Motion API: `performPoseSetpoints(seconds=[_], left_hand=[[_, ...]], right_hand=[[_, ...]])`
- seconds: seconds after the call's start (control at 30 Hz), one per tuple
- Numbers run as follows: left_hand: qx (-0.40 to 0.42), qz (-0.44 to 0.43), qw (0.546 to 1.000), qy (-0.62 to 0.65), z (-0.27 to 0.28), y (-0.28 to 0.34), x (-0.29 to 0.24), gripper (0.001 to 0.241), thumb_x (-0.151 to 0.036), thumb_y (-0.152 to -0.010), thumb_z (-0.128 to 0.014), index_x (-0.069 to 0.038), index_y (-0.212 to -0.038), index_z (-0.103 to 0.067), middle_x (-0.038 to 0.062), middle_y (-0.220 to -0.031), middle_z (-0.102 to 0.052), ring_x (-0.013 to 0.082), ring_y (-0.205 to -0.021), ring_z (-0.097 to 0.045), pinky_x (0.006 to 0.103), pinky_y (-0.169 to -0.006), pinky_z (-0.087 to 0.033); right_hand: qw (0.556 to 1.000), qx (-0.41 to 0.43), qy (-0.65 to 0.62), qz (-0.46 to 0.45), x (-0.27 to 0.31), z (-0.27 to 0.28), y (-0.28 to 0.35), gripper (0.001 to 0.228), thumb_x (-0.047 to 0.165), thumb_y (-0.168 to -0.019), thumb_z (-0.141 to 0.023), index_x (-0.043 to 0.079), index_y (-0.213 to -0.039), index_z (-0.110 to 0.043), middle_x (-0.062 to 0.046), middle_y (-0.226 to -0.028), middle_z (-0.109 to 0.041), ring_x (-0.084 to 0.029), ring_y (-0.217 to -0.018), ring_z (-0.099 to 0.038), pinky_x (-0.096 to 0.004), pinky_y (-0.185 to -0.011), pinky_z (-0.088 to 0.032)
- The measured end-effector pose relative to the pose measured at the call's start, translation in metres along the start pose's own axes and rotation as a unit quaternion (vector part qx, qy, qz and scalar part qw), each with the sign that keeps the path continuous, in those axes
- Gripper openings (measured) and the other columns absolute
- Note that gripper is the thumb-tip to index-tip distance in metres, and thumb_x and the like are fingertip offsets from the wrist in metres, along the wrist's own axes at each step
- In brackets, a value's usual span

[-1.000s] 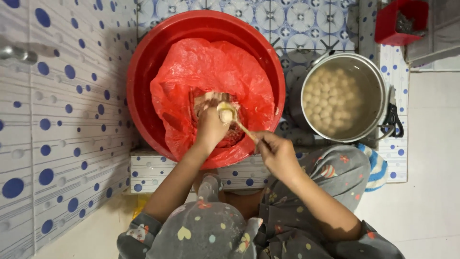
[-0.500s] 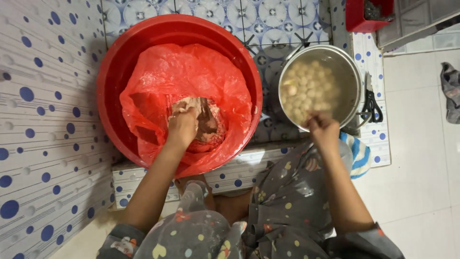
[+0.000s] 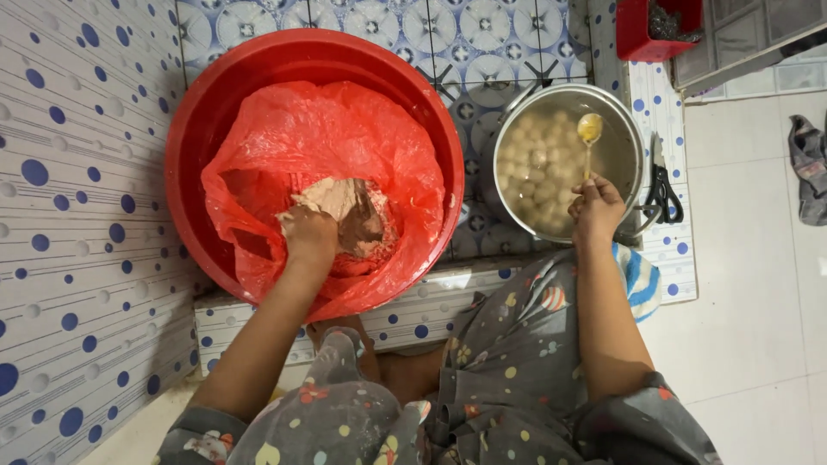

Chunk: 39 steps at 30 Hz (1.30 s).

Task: Shaping meatballs by squeezing meat paste through the hand and scooping it with a spoon into a pot of water.

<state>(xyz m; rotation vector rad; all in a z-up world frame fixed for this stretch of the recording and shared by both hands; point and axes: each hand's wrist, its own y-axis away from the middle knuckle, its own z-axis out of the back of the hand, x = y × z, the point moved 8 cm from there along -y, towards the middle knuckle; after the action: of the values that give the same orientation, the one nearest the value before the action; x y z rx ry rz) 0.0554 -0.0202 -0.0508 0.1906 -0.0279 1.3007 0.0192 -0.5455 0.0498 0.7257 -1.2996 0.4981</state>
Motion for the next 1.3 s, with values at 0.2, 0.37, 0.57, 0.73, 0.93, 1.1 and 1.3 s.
performPoseSetpoints(seconds=[0.2, 0.37, 0.57, 0.73, 0.93, 1.1, 1.3], left_hand=[[0.194, 0.041, 0.956, 0.217, 0.083, 0.002, 0.018, 0.038, -0.039, -0.093, -0.054, -0.012, -0.102, -0.078, 0.018, -0.097, -0.077, 0.0400, -0.104, -0.073, 0.0554, -0.082, -0.057], [0.059, 0.077, 0.647, 0.756, 0.111, 0.010, 0.006, 0.033, -0.013, -0.082, -0.086, 0.005, -0.089, -0.060, 0.008, -0.056, -0.053, 0.0135, -0.048, -0.057, 0.0224, -0.037, -0.046], [0.005, 0.142, 0.527, 0.838, 0.093, 0.019, 0.007, 0.039, -0.007, -0.080, -0.083, -0.003, -0.109, -0.057, 0.006, -0.075, -0.063, 0.0136, -0.063, -0.067, 0.0277, -0.047, -0.059], [-0.040, 0.180, 0.552, 0.813, 0.072, 0.022, 0.017, 0.078, -0.001, -0.068, -0.092, 0.008, -0.133, -0.049, 0.021, -0.097, -0.066, 0.0263, -0.084, -0.074, 0.0373, -0.070, -0.066], [-0.197, -0.060, 0.774, 0.599, 0.205, 0.020, 0.009, 0.011, -0.005, -0.076, -0.081, -0.001, -0.075, -0.071, 0.006, -0.082, -0.070, 0.0206, -0.082, -0.064, 0.0328, -0.098, -0.046], [-0.159, 0.029, 0.600, 0.783, 0.003, -0.019, 0.022, 0.040, 0.004, -0.054, -0.094, 0.001, -0.089, -0.075, 0.014, -0.076, -0.069, 0.0186, -0.078, -0.065, 0.0339, -0.070, -0.057], [-0.004, 0.103, 0.502, 0.858, 0.121, 0.019, -0.003, 0.032, -0.002, -0.079, -0.087, -0.001, -0.105, -0.067, 0.021, -0.066, -0.070, 0.0178, -0.038, -0.061, 0.0300, -0.028, -0.048]], right_hand=[[0.988, -0.029, -0.134, -0.071, -0.013, 0.019, -0.003, 0.021, 0.010, -0.106, -0.056, -0.002, -0.123, -0.058, -0.007, -0.075, -0.063, -0.008, -0.052, -0.042, -0.020, -0.046, -0.035], [0.993, 0.002, -0.104, -0.053, -0.007, 0.009, 0.003, 0.027, 0.009, -0.107, -0.056, -0.008, -0.127, -0.056, -0.008, -0.077, -0.061, -0.007, -0.053, -0.040, -0.020, -0.047, -0.035], [0.994, 0.021, -0.096, -0.043, 0.003, 0.001, 0.010, 0.026, 0.008, -0.107, -0.056, -0.008, -0.127, -0.056, -0.009, -0.078, -0.060, -0.006, -0.053, -0.039, -0.020, -0.048, -0.035], [0.994, 0.019, -0.101, -0.047, 0.000, 0.002, 0.011, 0.021, 0.007, -0.106, -0.056, -0.005, -0.122, -0.057, -0.009, -0.077, -0.060, -0.007, -0.052, -0.040, -0.020, -0.047, -0.036], [0.994, 0.016, -0.098, -0.050, -0.006, 0.003, 0.004, 0.018, 0.008, -0.105, -0.058, -0.002, -0.121, -0.058, -0.008, -0.076, -0.061, -0.007, -0.051, -0.040, -0.019, -0.046, -0.036], [0.995, 0.014, -0.089, -0.052, -0.016, 0.008, -0.004, 0.021, 0.008, -0.105, -0.059, -0.001, -0.123, -0.057, -0.008, -0.076, -0.062, -0.008, -0.051, -0.040, -0.020, -0.046, -0.035], [0.998, 0.034, -0.054, -0.019, -0.019, 0.010, -0.008, 0.024, 0.009, -0.106, -0.058, -0.003, -0.127, -0.056, -0.007, -0.081, -0.063, -0.006, -0.054, -0.041, -0.018, -0.049, -0.038]])
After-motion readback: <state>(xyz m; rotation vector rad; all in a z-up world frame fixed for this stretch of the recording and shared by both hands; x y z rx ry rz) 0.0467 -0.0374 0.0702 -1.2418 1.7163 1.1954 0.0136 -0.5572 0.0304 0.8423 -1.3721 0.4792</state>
